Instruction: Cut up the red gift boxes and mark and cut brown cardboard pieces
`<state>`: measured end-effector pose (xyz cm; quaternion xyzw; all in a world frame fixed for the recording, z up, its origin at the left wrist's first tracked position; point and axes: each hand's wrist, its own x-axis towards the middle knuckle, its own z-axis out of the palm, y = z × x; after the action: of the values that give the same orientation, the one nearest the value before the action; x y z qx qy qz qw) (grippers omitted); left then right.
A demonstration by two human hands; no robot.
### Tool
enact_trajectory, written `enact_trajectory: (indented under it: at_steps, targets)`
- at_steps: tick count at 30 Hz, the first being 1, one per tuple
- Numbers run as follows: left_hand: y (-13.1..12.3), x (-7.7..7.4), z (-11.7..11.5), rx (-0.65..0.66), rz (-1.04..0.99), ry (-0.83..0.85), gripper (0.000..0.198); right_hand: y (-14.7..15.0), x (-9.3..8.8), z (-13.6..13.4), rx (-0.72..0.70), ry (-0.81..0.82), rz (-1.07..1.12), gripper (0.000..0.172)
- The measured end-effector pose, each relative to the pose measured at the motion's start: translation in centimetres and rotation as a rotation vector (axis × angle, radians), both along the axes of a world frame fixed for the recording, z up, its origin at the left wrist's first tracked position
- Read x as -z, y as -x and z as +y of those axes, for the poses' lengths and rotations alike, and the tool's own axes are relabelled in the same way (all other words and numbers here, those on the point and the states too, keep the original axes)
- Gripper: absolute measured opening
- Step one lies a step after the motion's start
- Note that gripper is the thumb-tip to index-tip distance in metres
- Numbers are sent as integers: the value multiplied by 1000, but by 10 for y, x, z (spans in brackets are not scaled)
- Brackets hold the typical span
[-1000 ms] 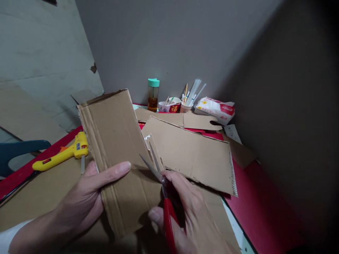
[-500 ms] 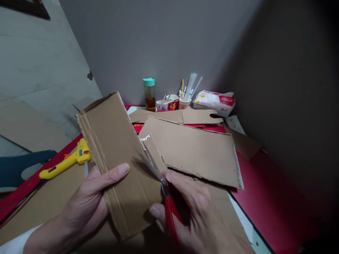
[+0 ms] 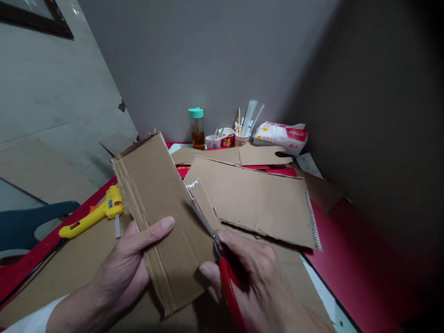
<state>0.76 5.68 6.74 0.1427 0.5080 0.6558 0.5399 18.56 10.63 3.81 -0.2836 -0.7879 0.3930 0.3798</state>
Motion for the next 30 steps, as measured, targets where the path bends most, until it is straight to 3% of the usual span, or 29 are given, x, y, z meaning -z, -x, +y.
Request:
enact_trajectory:
  at_steps: [12,17,22,30]
  targets:
    - [-1,7,1,-25,29,34,82,1,6,1,-34,105,-10,23]
    - [0,14,4,1,21,14,78,2,8,1,0,73,-13,24]
    - [2,15,4,43,5,-34,75,-1,5,3,-54,166,-93,23]
    - [-1,17,4,51,-30,7,77,-3,14,2,-30,119,-57,24]
